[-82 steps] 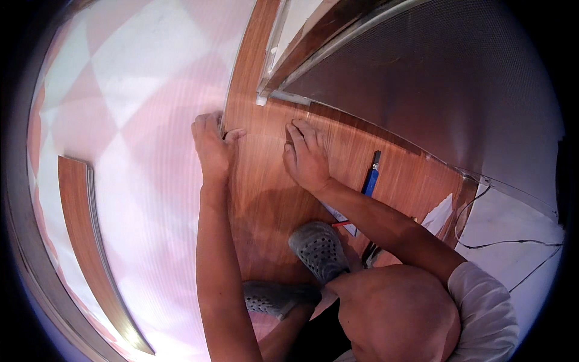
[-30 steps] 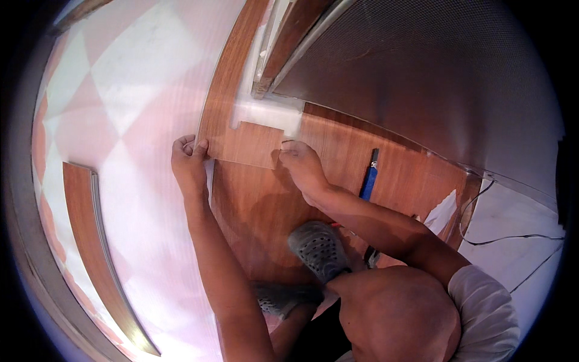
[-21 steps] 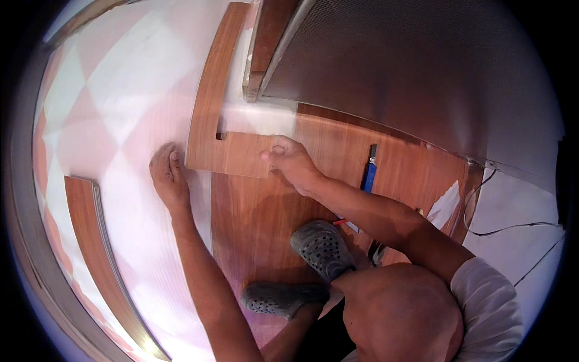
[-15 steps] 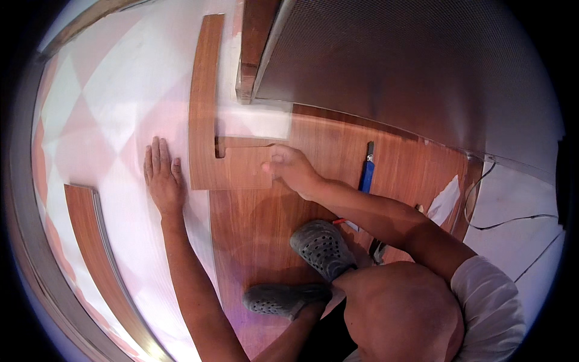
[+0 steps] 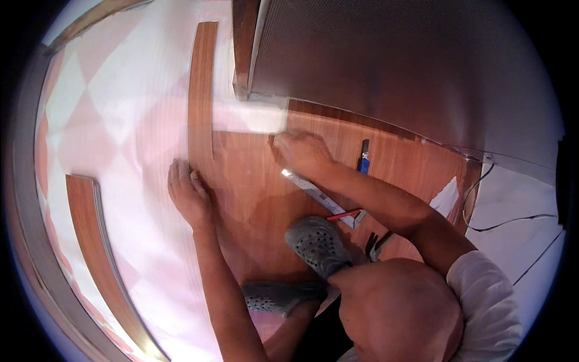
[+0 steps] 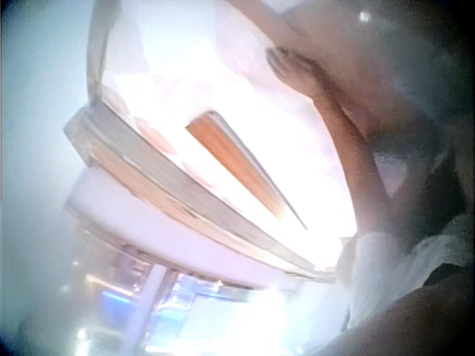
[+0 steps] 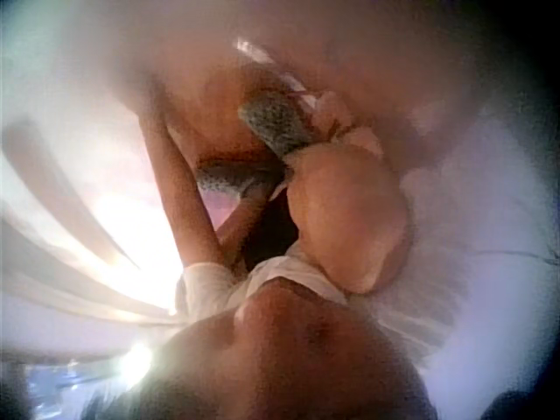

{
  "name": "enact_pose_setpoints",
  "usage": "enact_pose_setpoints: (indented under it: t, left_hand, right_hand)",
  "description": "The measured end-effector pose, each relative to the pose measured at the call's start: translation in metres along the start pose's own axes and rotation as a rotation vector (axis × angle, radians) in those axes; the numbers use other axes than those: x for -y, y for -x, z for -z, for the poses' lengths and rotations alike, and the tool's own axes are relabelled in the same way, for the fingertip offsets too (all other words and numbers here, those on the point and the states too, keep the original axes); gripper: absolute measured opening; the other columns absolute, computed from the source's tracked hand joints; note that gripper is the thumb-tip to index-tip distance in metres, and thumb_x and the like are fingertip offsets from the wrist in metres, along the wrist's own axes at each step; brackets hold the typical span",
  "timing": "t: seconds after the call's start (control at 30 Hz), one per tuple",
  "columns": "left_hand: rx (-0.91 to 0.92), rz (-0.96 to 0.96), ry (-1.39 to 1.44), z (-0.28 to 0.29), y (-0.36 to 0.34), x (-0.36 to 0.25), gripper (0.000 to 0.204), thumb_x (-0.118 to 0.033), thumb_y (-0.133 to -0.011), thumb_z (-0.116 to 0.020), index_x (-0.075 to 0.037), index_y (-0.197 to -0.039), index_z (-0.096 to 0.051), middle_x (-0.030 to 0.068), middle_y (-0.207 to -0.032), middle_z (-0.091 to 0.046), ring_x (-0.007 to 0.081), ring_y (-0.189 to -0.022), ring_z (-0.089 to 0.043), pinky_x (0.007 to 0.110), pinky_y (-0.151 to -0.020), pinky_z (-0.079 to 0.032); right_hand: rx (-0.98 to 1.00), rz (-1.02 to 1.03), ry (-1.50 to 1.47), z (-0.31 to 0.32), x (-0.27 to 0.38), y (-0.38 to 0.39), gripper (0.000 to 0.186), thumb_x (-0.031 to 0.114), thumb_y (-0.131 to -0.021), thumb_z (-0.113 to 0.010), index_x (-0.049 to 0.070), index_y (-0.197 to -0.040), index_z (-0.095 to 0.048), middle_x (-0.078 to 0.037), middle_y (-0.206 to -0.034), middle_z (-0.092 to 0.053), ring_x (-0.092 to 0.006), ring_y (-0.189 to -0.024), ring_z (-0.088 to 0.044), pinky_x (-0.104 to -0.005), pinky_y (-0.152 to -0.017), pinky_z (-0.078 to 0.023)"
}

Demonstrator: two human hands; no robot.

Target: The person marks a wood floor plank with a pencil, fits it against a door frame, and uses a hammer to tap it into place.

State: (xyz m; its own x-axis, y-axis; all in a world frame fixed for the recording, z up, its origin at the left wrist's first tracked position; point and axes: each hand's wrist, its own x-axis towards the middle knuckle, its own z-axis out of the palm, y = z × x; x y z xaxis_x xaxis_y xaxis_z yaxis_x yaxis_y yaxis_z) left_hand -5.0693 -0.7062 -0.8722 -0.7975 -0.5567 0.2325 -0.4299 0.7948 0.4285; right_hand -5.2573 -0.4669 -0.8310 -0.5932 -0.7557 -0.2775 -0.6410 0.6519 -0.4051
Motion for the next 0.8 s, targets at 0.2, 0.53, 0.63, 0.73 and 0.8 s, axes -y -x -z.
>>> enact_pose_setpoints:
  t: [0.2, 0.53, 0.63, 0.73, 0.8]
  left_hand:
    - [0.06, -0.142, -0.115, 0.003, -0.027, 0.019, 0.043, -0.021, -0.105, -0.054, -0.002, -0.144, -0.058, 0.0179, -0.154, -0.051, 0.0384, -0.143, -0.045, 0.05, -0.121, -0.032]
    - [0.056, 0.127, 0.0, -0.004, -0.029, -0.024, 0.057, -0.023, -0.09, -0.08, 0.002, -0.137, -0.06, 0.0232, -0.125, -0.06, 0.0394, -0.117, -0.053, 0.048, -0.105, -0.043]
    - [0.085, 0.28, 0.08, -0.016, -0.048, -0.037, 0.052, -0.021, -0.088, -0.081, 0.005, -0.13, -0.063, 0.0231, -0.115, -0.062, 0.0388, -0.112, -0.055, 0.048, -0.099, -0.046]
    - [-0.012, 0.394, 0.151, -0.026, -0.056, -0.039, 0.038, -0.016, -0.09, -0.078, 0.006, -0.119, -0.067, 0.0235, -0.108, -0.064, 0.0399, -0.105, -0.059, 0.049, -0.092, -0.048]
    - [-0.087, 0.38, 0.17, -0.036, -0.06, -0.04, 0.033, -0.014, -0.091, -0.076, 0.006, -0.116, -0.068, 0.024, -0.107, -0.064, 0.0402, -0.102, -0.061, 0.049, -0.091, -0.048]
  right_hand:
    - [-0.275, 0.245, 0.24, 0.004, -0.043, -0.005, 0.046, 0.03, -0.1, -0.062, 0.003, -0.137, -0.06, -0.018, -0.148, -0.054, -0.032, -0.138, -0.05, -0.0443, -0.117, -0.04]
    - [-0.191, 0.108, -0.16, -0.024, 0.025, 0.035, 0.064, 0.034, -0.087, -0.077, -0.001, -0.136, -0.056, -0.02, -0.14, -0.054, -0.0386, -0.125, -0.052, -0.0463, -0.111, -0.042]
    - [-0.27, 0.136, -0.076, -0.032, 0.044, 0.037, 0.077, 0.036, -0.078, -0.084, -0.001, -0.139, -0.054, -0.019, -0.139, -0.054, -0.04, -0.124, -0.051, -0.0478, -0.11, -0.042]
    - [-0.288, 0.168, -0.109, -0.035, 0.048, 0.029, 0.084, 0.033, -0.074, -0.087, -0.001, -0.142, -0.052, -0.018, -0.14, -0.052, -0.0404, -0.127, -0.049, -0.0491, -0.11, -0.042]
    - [-0.301, 0.188, -0.156, -0.037, 0.043, 0.021, 0.085, 0.031, -0.072, -0.088, 0.0, -0.143, -0.052, -0.018, -0.141, -0.052, -0.0403, -0.127, -0.048, -0.0495, -0.111, -0.042]
